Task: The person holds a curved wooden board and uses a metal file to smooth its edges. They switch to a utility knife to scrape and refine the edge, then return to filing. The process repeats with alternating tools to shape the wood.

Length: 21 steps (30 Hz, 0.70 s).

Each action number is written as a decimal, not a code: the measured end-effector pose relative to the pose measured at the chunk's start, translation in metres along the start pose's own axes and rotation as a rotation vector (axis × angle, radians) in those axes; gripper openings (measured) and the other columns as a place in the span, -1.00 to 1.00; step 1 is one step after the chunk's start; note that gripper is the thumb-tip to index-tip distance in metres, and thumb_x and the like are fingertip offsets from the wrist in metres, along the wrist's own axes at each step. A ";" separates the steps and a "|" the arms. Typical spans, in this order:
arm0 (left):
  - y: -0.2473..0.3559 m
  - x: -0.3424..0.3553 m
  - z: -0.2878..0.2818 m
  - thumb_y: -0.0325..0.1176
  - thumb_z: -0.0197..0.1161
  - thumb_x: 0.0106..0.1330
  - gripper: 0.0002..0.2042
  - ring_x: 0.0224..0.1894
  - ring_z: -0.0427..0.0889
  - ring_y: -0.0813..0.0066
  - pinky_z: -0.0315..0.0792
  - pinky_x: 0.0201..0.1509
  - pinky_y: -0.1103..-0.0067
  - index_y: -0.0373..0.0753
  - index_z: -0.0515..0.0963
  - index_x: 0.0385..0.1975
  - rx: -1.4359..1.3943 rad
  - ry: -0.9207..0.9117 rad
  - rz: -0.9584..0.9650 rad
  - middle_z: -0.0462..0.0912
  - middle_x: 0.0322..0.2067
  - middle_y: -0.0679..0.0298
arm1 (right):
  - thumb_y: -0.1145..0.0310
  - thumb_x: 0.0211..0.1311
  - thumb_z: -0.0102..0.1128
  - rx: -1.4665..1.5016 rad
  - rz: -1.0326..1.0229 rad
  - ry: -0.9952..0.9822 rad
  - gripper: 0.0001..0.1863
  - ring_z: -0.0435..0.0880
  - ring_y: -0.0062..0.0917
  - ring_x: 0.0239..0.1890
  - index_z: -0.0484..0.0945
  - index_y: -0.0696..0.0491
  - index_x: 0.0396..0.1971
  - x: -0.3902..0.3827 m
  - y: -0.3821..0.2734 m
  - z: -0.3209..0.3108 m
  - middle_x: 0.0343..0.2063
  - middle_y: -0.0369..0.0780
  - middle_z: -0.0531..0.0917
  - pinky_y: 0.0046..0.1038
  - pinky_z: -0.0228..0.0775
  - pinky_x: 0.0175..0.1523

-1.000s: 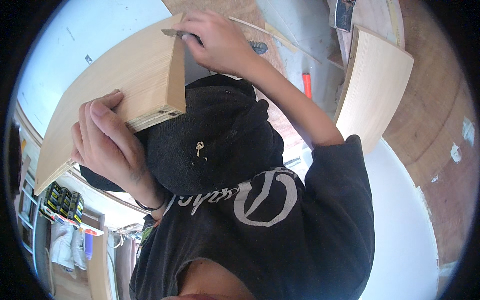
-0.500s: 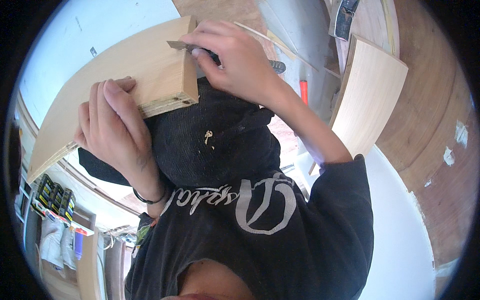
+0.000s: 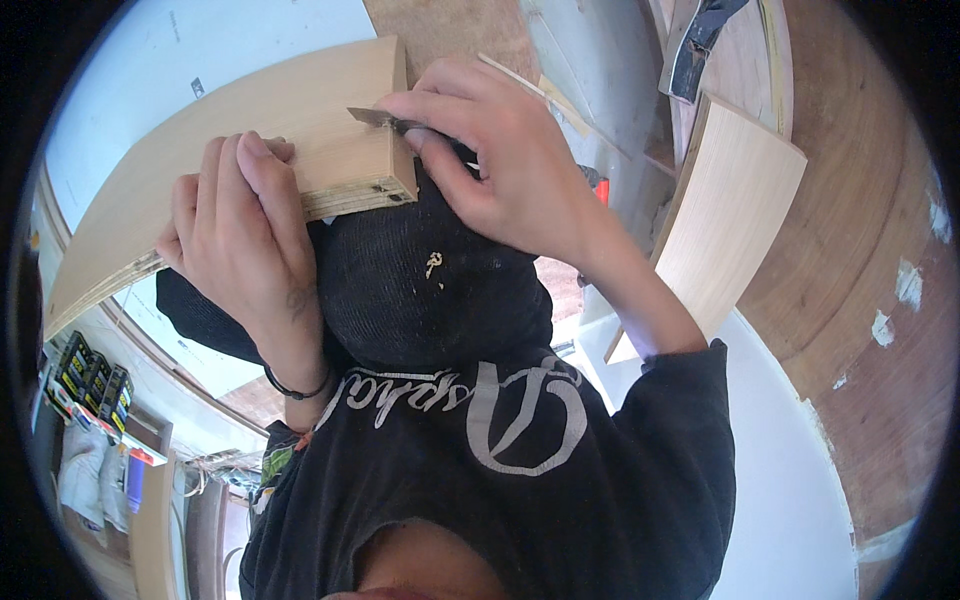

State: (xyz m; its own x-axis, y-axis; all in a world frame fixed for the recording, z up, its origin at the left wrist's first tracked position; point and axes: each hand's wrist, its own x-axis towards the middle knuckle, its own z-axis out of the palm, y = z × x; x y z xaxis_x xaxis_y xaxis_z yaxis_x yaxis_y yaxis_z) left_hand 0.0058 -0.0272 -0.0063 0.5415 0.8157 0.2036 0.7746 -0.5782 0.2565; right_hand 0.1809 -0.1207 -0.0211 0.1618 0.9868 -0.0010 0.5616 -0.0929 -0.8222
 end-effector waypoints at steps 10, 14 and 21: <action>-0.003 0.000 -0.002 -0.31 0.14 0.37 -0.87 -0.39 0.46 0.39 0.14 -0.16 0.47 -0.15 0.58 -0.39 -0.014 -0.029 0.032 0.56 -0.40 0.38 | 0.41 0.29 0.19 -0.017 0.203 0.089 -0.67 0.66 -0.45 -0.23 0.60 0.12 0.04 0.023 0.061 0.036 -0.19 -0.14 0.67 -0.47 0.49 -0.08; -0.002 0.001 -0.005 -0.32 0.10 0.40 -0.84 -0.39 0.46 0.40 0.12 -0.15 0.48 -0.13 0.58 -0.40 -0.040 -0.069 0.005 0.56 -0.42 0.40 | 0.38 0.30 0.15 -0.064 0.168 0.054 -0.68 0.68 -0.38 -0.21 0.62 0.08 0.03 0.021 0.083 0.049 -0.17 -0.13 0.68 -0.42 0.50 -0.07; 0.000 0.002 -0.004 -0.31 0.04 0.42 -0.80 -0.34 0.47 0.41 0.12 -0.14 0.47 -0.11 0.60 -0.41 -0.045 -0.055 0.003 0.58 -0.41 0.42 | 0.40 0.29 0.12 -0.105 0.095 0.089 -0.70 0.67 -0.21 -0.18 0.61 0.08 0.00 0.024 0.082 0.054 -0.17 -0.10 0.67 -0.32 0.50 -0.05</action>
State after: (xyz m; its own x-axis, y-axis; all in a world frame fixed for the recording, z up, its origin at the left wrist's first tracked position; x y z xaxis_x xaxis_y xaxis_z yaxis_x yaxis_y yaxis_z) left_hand 0.0053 -0.0261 -0.0020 0.5617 0.8132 0.1526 0.7581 -0.5797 0.2986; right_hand 0.1872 -0.0973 -0.1196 0.2866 0.9578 -0.0220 0.6213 -0.2032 -0.7568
